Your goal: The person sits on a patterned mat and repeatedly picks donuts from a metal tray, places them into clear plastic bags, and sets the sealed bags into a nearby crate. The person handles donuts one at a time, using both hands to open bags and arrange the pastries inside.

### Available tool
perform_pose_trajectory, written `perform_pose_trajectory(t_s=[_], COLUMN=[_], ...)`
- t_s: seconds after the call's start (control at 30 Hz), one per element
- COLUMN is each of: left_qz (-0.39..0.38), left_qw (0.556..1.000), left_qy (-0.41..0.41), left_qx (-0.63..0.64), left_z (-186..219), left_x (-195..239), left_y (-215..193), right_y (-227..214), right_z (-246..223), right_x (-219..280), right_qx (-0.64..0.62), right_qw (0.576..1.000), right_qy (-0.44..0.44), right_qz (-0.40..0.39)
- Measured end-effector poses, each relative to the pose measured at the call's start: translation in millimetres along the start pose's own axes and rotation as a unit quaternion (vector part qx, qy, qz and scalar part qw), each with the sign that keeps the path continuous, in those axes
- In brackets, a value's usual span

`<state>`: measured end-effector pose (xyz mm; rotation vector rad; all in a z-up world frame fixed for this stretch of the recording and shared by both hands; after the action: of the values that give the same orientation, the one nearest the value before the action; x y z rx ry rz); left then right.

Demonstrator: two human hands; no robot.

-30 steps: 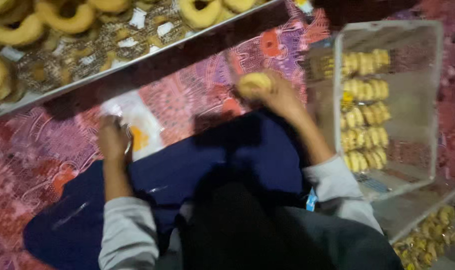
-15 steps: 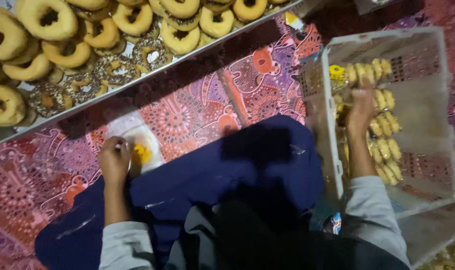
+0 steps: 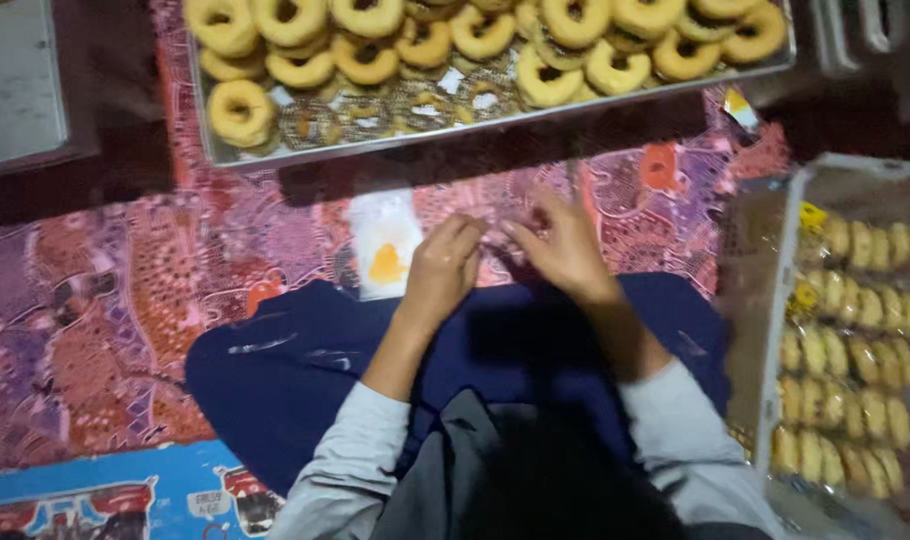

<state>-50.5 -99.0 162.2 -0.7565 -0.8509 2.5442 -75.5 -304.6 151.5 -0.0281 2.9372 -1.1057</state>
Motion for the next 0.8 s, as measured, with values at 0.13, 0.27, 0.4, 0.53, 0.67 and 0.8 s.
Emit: perform_pose_trajectory(t_s=[0.13, 0.27, 0.4, 0.53, 0.67, 0.8], left_qz=[0.206, 0.23, 0.283, 0.226, 0.382, 0.364], left_qw=[0.972, 0.938, 0.93, 0.974, 0.83, 0.566], left_qy=[-0.041, -0.218, -0.201, -0.001, -0.093, -0.131], left_qx=[0.106, 0.142, 0.12, 0.025, 0.396, 0.728], left_z=[7.7, -32.0, -50.3, -40.1, -64.6, -134.3], left_x=[11.9, 21.2, 31.5, 54.6, 57.7, 51.4], left_y=[-47.9, -79.7, -89.9, -87.6, -99.3, -122.6], right_y=[42.3, 58.9, 76.9, 107.5, 129.5, 136.8], right_z=[-72.8, -132.7, -175.9, -175.8, -168.2, -183.5], right_x=[-32.2, -39.1, -10.6, -22.3, -46.5, -75.4], right_qx=[-0.032, -0.001, 0.03, 0.128, 0.081, -0.061], right_qw=[0.994, 0.977, 0.963, 0.968, 0.964, 0.947], right_qy=[-0.101, -0.211, -0.252, -0.209, -0.248, -0.264], right_qz=[-0.035, 0.027, 0.094, 0.043, -0.054, -0.17])
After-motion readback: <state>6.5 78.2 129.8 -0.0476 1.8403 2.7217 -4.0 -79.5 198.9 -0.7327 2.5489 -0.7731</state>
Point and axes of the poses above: each hand's wrist, its own x-axis away from the middle knuckle, its own y-axis out of the palm, z = x × y, the point moved 1 cm from there along -x, towards the middle knuckle, and after that the axes turned 6 degrees about -z, right-handed, at the moved point
